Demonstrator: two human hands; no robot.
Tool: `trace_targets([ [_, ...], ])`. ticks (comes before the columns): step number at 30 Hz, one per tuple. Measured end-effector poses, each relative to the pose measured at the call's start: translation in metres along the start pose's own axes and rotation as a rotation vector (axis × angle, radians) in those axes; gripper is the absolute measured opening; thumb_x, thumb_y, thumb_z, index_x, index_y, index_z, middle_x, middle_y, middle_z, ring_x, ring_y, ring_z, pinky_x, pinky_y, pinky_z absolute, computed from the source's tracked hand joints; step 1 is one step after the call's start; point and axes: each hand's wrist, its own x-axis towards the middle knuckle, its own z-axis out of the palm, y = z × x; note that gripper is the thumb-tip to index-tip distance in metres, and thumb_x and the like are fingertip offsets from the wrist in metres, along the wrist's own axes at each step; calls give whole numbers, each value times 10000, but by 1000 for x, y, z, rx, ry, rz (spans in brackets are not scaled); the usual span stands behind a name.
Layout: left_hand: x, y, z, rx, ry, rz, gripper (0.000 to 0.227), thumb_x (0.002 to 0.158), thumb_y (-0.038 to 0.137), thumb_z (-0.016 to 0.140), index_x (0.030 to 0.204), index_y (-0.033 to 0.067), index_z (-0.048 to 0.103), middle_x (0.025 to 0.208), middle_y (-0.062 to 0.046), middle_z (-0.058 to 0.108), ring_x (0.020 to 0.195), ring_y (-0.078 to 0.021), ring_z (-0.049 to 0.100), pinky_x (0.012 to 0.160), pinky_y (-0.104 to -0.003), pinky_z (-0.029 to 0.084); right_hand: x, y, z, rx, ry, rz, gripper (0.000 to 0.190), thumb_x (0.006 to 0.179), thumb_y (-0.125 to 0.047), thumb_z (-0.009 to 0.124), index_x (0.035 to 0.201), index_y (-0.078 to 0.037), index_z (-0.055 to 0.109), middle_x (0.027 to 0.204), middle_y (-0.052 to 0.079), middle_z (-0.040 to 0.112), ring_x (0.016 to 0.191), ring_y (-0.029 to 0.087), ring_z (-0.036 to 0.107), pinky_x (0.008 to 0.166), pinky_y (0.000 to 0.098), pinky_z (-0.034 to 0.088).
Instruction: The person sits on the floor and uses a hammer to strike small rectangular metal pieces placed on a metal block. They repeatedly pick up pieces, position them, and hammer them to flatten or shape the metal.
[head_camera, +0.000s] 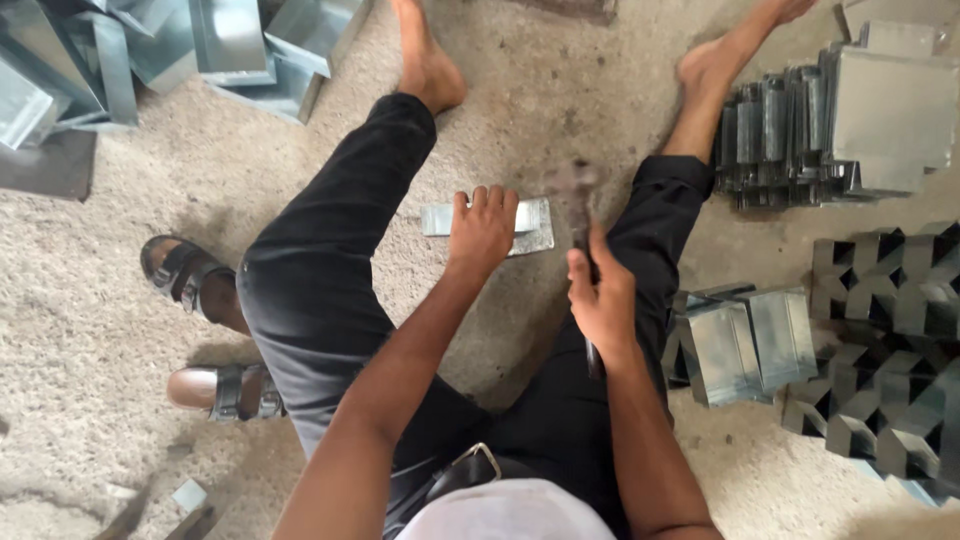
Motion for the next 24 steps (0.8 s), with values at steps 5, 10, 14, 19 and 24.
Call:
trace_targets([
  [5,-3,2,4,3,30,-3,96,910,159,575,992,131,617,945,-58,621,919,-259,606,862,-497,443,-10,4,5,-173,157,-315,502,1084,-241,604,1503,20,505,797,167,613,638,194,565,620,337,506],
  [10,0,4,1,1,64,-2,100,901,161,574,983,132,623,927,-60,621,905,-266,608,819,-490,437,15,20,1,-331,74,-366,475,1083,-282,631,1447,19,575,871,219,668,732,231,674,674,350,545],
  [14,-12,6,5,10,42,-2,101,920,155,583,1009,124,621,952,-64,621,912,-267,606,858,-492,444,-6,21,3,-307,135,-299,513,1084,-296,612,1468,38,548,824,236,655,681,280,647,640,363,520],
  [19,-3,6,2,15,58,-13,157,875,156,585,1022,121,629,971,-71,636,927,-271,616,874,-515,448,15,38,10,-171,41,-210,457,1081,-315,612,1418,-6,591,785,106,608,566,152,569,492,304,442],
  [24,-13,6,6,-8,-4,-20,149,907,136,584,1048,120,631,1005,-80,645,976,-284,616,907,-510,452,32,127,26,461,-53,370,339,1113,-279,616,1258,12,520,735,-20,498,477,79,414,393,259,316],
])
